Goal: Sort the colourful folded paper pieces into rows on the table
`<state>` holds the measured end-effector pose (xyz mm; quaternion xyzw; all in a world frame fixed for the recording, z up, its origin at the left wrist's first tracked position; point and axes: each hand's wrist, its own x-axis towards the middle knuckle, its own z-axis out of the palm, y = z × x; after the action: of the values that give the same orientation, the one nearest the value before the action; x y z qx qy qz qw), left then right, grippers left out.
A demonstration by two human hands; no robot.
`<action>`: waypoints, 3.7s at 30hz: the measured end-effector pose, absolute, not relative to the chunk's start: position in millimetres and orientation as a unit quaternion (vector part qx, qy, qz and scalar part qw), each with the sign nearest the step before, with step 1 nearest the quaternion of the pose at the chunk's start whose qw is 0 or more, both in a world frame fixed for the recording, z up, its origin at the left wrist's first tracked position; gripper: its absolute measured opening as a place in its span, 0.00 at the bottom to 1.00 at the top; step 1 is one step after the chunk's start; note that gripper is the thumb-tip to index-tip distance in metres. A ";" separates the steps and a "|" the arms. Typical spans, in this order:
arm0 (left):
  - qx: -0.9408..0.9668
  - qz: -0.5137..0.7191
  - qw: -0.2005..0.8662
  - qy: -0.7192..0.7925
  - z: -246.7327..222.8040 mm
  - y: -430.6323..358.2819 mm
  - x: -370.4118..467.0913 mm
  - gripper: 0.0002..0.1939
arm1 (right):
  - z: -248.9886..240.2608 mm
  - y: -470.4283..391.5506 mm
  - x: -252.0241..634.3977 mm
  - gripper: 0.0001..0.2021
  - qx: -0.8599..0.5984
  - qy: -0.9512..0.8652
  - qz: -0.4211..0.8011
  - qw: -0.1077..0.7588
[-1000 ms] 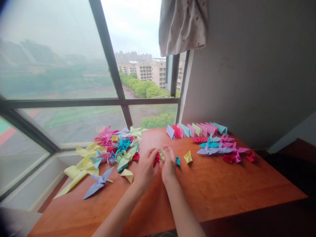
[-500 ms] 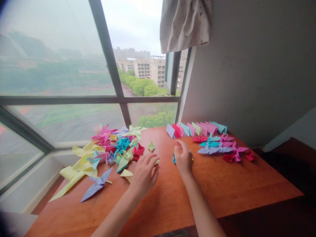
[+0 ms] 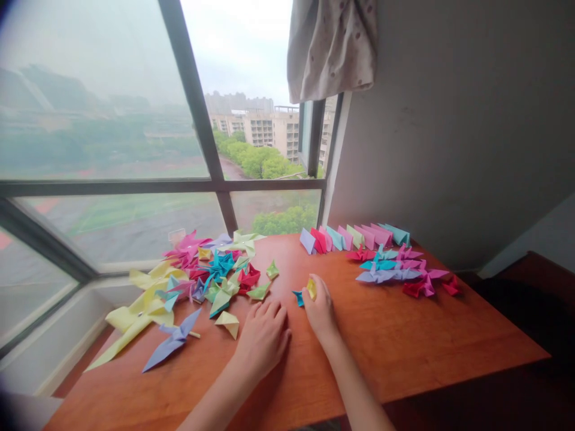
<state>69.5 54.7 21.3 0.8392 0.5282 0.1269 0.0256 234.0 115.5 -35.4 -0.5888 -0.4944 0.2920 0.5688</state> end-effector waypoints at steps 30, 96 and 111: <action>0.884 0.080 0.125 0.444 19.2 40.1 120.1 0.07 | -40.0 104.8 542.3 0.20 -0.740 -0.501 -0.156 0.422; 0.643 0.259 -0.028 0.720 86.6 128.1 -94.8 0.19 | 61.3 228.1 91.4 0.16 -0.438 -0.758 0.204 0.438; 0.820 0.247 0.163 0.489 38.3 80.8 69.4 0.13 | -2.6 191.1 409.8 0.15 -0.665 -0.599 -0.045 0.445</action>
<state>69.4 80.8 38.3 0.8203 0.4892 0.2473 0.1632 409.8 191.1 -2.6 -0.6646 -0.5986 -0.0446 0.4450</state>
